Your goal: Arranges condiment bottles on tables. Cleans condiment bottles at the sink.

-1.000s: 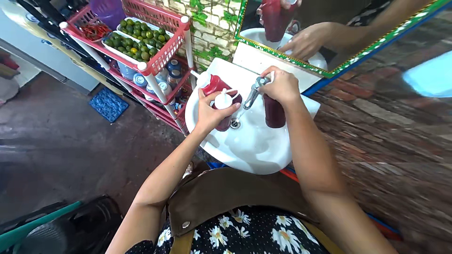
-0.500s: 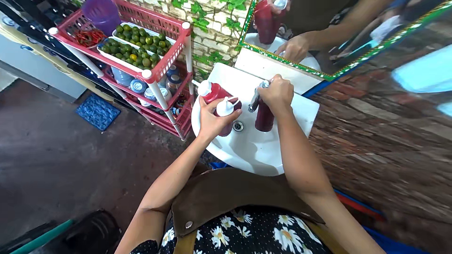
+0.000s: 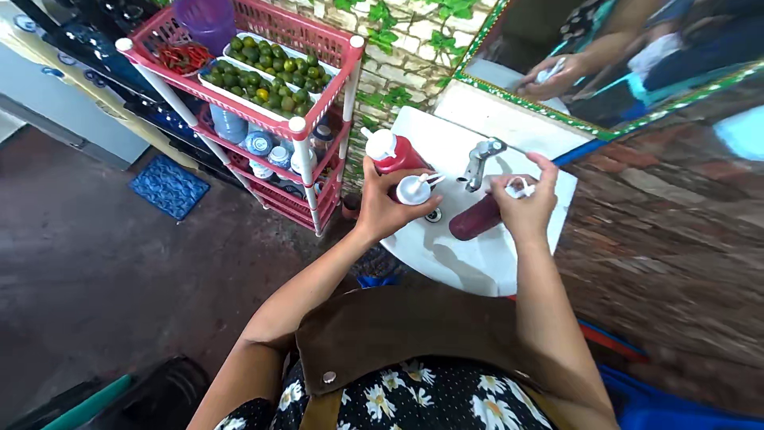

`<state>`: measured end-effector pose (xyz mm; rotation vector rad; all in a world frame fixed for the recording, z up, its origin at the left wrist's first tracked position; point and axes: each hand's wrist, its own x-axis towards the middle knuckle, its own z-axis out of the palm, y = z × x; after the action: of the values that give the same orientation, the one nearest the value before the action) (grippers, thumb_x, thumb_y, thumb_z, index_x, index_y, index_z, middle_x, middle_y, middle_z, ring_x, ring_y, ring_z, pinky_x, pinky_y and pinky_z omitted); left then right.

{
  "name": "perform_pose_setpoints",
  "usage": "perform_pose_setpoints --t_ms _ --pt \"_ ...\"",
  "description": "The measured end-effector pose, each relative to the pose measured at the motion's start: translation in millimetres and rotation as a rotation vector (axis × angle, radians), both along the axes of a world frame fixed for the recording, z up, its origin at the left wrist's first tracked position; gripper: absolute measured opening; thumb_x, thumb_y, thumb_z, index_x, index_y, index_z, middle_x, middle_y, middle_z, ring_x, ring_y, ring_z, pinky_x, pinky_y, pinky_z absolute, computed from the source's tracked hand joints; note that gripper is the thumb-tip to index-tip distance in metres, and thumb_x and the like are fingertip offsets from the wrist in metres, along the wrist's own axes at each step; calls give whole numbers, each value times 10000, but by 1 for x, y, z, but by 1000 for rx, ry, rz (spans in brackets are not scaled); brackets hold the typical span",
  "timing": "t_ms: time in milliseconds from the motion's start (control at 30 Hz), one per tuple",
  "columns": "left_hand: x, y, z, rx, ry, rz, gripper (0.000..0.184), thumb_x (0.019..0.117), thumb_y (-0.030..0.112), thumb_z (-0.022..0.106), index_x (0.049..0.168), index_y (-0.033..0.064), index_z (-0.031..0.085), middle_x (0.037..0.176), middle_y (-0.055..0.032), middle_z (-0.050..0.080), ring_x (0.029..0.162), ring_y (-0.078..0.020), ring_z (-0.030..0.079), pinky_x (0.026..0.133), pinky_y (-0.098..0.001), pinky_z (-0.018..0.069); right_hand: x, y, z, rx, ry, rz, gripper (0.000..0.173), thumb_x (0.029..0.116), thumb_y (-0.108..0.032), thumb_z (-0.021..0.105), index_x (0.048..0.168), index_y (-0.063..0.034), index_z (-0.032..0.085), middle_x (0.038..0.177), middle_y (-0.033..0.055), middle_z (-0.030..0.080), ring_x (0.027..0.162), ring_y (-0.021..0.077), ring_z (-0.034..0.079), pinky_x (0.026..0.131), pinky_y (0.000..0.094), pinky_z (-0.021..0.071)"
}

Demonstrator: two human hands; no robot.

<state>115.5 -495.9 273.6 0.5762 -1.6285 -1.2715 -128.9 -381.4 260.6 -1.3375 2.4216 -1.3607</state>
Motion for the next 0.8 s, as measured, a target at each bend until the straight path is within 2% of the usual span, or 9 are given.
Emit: perform_pose_setpoints --t_ms 67,233,367,467,567,633,700,767,800 --pt "6 1 1 3 -5 -24 328 664 194 920 954 117 788 1351 -205 489 1234 -160 522 972 -251 493 12 10 -13 -27 -77 13 716 899 -86 720 1483 73 338 1037 192 678 889 183 697 865 392 581" --pt "12 10 0 -1 -20 -48 326 664 205 916 952 124 786 1311 -164 509 1200 -145 528 949 -238 494 28 21 -44 -31 -236 25 677 854 -44 759 1436 44 424 1051 169 686 910 180 692 860 390 580" --pt "13 22 0 -22 0 -42 331 653 200 927 945 124 790 1321 -174 500 1220 -147 515 958 -225 488 26 25 -66 -113 -368 87 479 851 -50 764 1283 6 564 987 56 694 874 79 665 808 293 567" --pt "13 31 0 -39 -24 -2 333 653 216 926 952 140 802 1332 -169 521 1239 -179 494 966 -264 476 20 19 -73 -161 -427 144 307 905 -69 709 1194 -4 629 929 14 670 801 47 647 762 259 571" --pt "4 42 -5 -21 24 53 355 622 175 942 938 106 795 1358 -206 516 1251 -210 513 987 -306 501 13 15 -72 -135 -421 155 218 988 -152 638 1131 8 676 860 13 697 744 55 657 739 279 579" --pt "-3 51 -3 45 87 104 388 593 136 953 932 55 782 1319 -238 551 1183 -212 577 946 -320 546 13 12 -65 -144 -409 202 251 1024 -163 566 1087 50 685 790 0 693 695 49 655 708 272 588" --pt "-10 58 9 115 98 134 404 616 128 949 961 4 778 1271 -282 595 1092 -213 652 912 -309 578 18 11 -48 -154 -419 303 248 1028 -134 538 1074 72 670 768 -41 671 671 4 630 679 224 574" --pt "-16 56 19 94 83 149 435 625 103 931 1009 -30 774 1347 -368 524 1161 -302 616 978 -350 528 24 14 -28 -151 -434 405 170 1008 -80 543 1053 54 637 804 -110 663 694 -77 613 691 149 555" --pt "-18 54 19 53 59 176 442 622 95 934 1017 -29 779 1397 -408 470 1223 -364 578 1012 -387 504 25 17 -23 -139 -423 457 176 1011 -55 538 1071 94 609 860 -103 650 735 -103 603 724 131 544"
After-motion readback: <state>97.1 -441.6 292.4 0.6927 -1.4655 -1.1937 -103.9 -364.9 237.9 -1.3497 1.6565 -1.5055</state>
